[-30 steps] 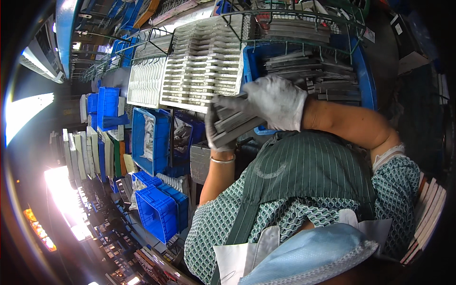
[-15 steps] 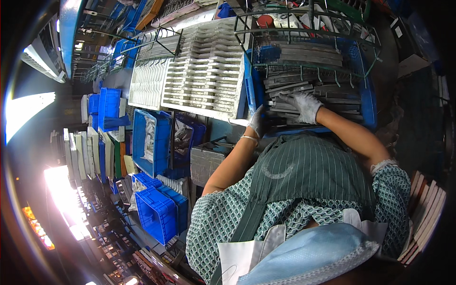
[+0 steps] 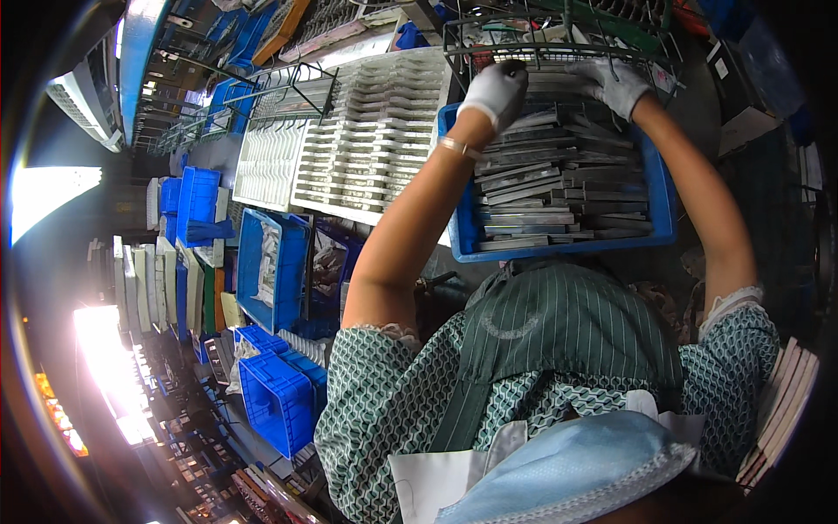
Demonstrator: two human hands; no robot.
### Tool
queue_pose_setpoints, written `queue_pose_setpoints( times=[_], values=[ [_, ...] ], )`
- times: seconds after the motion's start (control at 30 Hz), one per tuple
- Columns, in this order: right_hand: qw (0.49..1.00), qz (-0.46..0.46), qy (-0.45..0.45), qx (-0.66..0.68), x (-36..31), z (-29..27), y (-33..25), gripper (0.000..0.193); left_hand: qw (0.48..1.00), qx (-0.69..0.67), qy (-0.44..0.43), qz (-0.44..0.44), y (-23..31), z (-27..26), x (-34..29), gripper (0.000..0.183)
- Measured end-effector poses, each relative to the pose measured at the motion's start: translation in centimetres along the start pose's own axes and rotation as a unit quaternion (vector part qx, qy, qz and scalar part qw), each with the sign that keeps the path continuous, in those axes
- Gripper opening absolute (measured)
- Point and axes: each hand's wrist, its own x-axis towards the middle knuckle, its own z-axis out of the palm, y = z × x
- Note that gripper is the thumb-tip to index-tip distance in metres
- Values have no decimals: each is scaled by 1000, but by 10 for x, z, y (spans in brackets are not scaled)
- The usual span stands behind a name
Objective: The person loads metal bars from a blue bin into a wire rack by hand, then picks up the blue bin and carries it across the room.
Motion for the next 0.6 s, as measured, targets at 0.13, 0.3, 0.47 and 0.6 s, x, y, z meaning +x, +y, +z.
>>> queue_pose_setpoints(
  times=[0.13,0.3,0.47,0.6],
  values=[
    [999,-29,-11,9,10,-2,8,49,883,439,-144,86,-14,4,62,34],
    [996,22,33,-75,-1,-18,-14,61,950,305,-10,-63,-17,40,72,32],
    [972,-29,31,231,18,20,18,61,966,239,-40,-90,-73,42,99,43],
    [941,-50,115,315,-7,47,56,62,968,213,-137,-4,-48,70,106,44]
  ],
)
